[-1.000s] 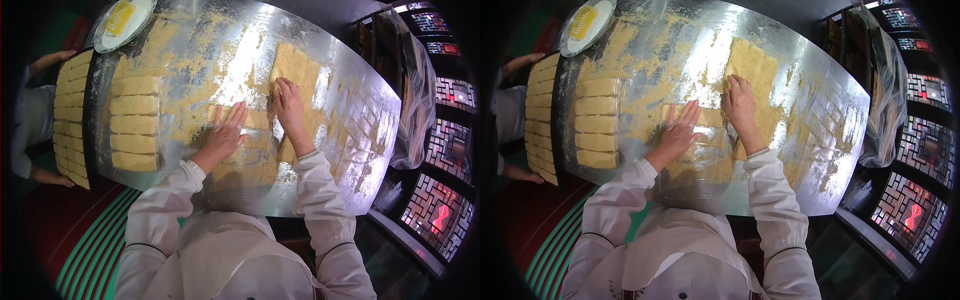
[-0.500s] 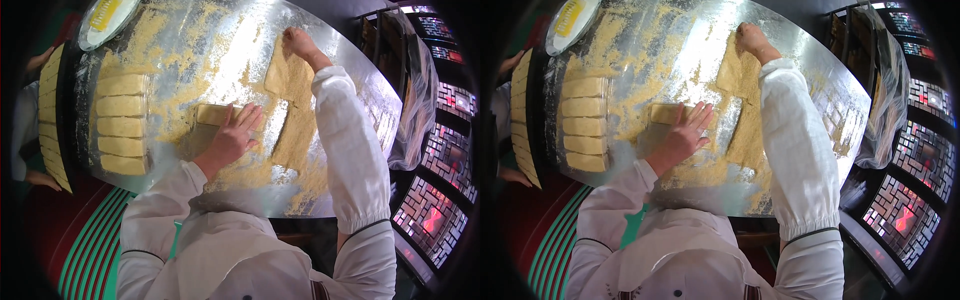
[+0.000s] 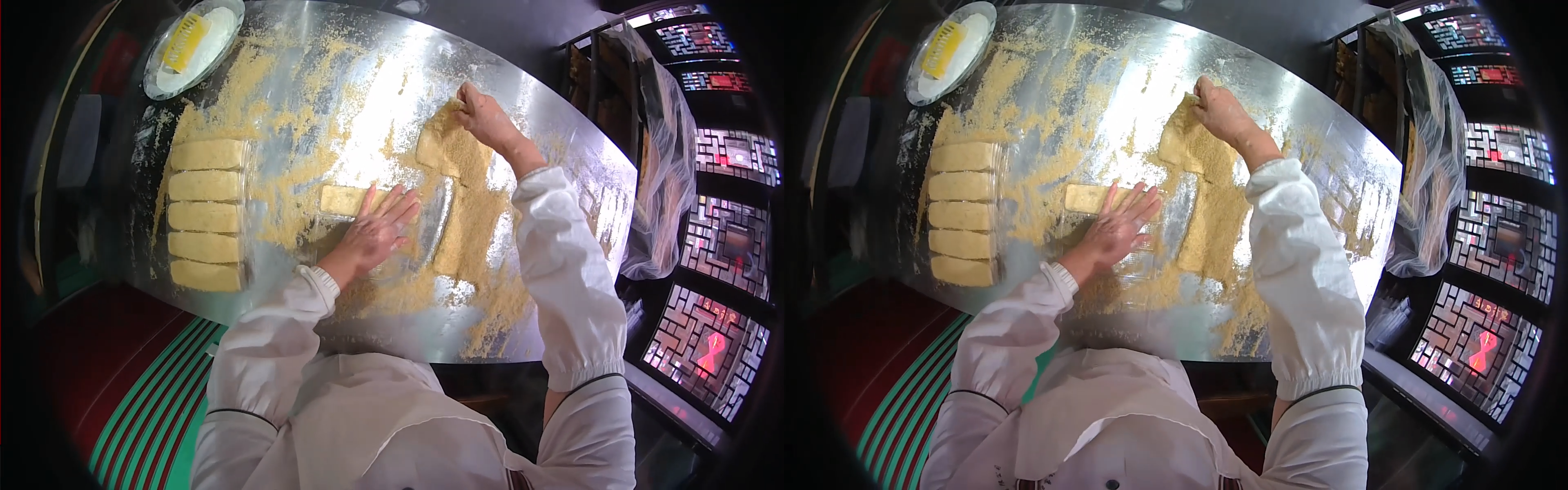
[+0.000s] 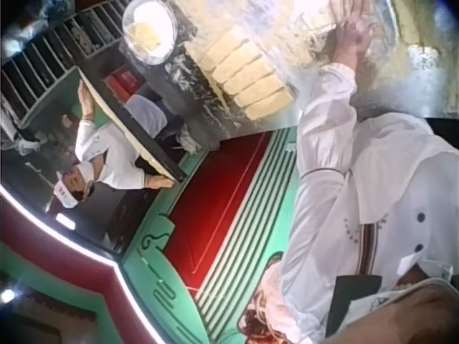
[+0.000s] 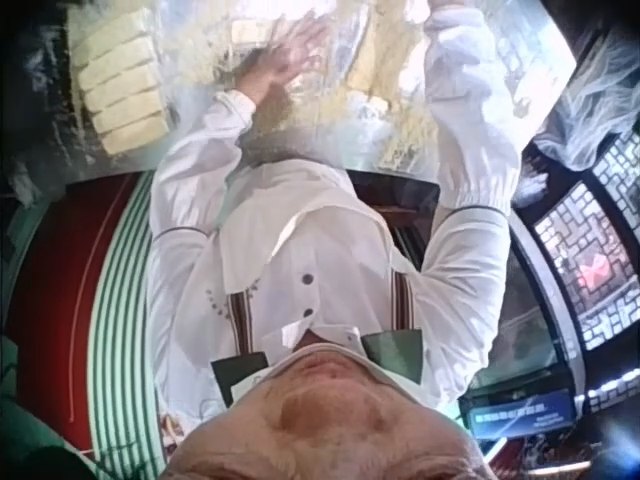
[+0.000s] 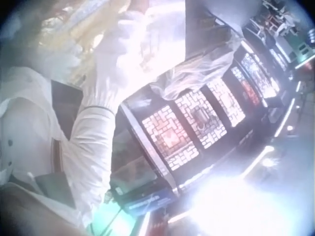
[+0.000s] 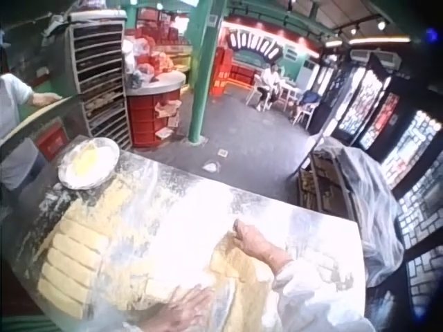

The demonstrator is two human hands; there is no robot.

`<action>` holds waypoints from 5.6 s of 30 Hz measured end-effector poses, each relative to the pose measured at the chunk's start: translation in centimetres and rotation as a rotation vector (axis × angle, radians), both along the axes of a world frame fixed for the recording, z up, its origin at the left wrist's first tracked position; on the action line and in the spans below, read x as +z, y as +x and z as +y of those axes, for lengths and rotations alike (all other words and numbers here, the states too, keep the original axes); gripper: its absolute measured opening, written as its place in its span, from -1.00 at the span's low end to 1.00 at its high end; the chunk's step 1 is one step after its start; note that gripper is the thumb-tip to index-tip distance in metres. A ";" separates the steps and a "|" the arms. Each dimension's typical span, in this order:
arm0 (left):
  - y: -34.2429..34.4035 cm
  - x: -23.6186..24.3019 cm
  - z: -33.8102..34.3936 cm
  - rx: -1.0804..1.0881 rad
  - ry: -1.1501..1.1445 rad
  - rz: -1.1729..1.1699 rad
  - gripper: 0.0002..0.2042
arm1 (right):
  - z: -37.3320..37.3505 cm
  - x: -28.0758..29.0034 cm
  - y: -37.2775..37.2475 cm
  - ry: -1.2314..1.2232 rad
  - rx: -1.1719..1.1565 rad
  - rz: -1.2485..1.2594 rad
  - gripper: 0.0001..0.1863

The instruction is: The person is preparing rectangular pastry pieces by dipping them in crumbs and arranging them on a tray.

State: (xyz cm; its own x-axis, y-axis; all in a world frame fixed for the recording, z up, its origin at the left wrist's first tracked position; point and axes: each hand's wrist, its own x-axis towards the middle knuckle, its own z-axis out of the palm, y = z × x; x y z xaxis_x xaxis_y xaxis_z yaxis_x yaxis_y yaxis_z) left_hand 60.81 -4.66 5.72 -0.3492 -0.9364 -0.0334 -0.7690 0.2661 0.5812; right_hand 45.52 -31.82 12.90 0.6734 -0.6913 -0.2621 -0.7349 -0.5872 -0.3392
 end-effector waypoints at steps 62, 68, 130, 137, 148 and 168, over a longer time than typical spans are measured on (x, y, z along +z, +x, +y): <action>5.1 -0.9 9.9 0.285 -0.078 -0.171 -0.25 | 32.4 -4.1 2.3 -0.173 -0.329 -0.391 -0.45; 4.7 -1.9 8.2 0.253 -0.071 -0.117 -0.19 | 34.1 -7.3 3.2 -0.066 -0.142 -0.171 -0.10; 4.9 0.2 5.8 0.273 -0.025 0.045 -0.38 | 15.3 6.1 -10.3 -0.028 -0.497 -0.432 -0.76; 7.5 0.1 11.0 0.591 0.129 0.161 -0.63 | 22.3 4.9 -11.5 -0.254 -0.421 -0.295 -0.74; 8.8 -3.4 10.7 0.707 0.276 0.354 -0.75 | 30.4 3.9 -1.5 0.550 -0.875 -0.855 -0.74; 8.2 -3.1 13.4 0.759 0.320 0.426 -0.82 | 34.8 -7.0 0.8 1.017 -1.103 -1.107 -0.70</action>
